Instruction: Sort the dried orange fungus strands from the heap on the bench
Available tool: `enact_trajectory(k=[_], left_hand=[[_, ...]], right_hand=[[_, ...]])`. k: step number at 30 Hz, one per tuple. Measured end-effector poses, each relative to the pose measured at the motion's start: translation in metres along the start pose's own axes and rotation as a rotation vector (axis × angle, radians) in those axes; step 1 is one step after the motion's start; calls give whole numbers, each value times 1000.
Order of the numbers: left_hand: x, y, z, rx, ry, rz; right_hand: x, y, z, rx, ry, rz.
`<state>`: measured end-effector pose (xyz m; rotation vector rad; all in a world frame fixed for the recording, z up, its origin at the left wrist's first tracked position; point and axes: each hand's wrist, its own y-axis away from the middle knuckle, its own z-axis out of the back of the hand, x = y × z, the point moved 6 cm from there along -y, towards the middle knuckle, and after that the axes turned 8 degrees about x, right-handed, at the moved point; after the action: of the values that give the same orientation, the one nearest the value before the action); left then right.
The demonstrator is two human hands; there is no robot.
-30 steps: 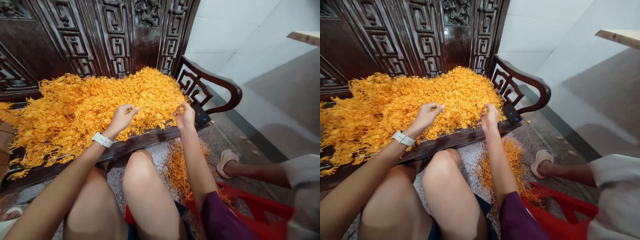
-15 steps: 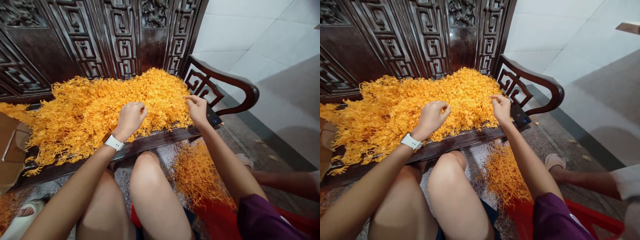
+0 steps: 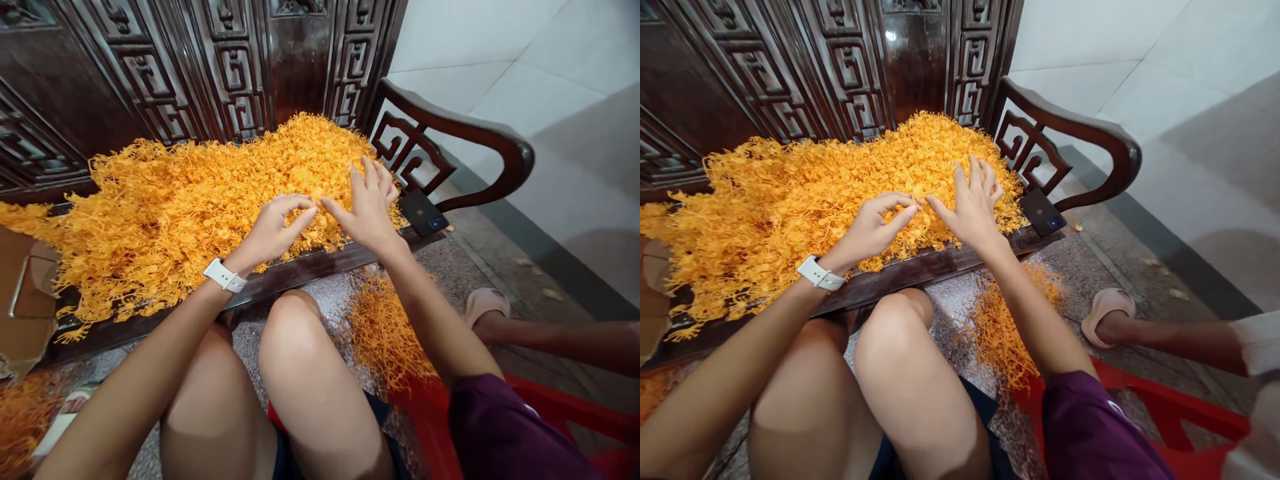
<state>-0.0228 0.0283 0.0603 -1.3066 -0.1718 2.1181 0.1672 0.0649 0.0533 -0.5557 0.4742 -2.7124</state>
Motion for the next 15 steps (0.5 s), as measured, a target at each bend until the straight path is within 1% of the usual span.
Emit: enact_trajectory(k=[3, 5, 7, 9, 12, 13, 15], left_hand=[[-12, 1, -9, 104, 23, -59], [-19, 2, -12, 126, 25, -82], [-26, 4, -14, 128, 43, -90], [-31, 5, -16, 132, 75, -99], [-31, 4, -16, 70, 114, -115], [-26, 3, -13, 29, 135, -111], [-11, 2, -4, -77, 208, -72]], right_hand=[[16, -6, -3, -60, 25, 63], [21, -9, -8, -73, 30, 65], [17, -16, -12, -89, 8, 35], [8, -24, -17, -105, -52, 9], [-9, -37, -23, -124, -169, 7], [-14, -40, -24, -131, -202, 11], [-20, -41, -24, -146, -254, 11]])
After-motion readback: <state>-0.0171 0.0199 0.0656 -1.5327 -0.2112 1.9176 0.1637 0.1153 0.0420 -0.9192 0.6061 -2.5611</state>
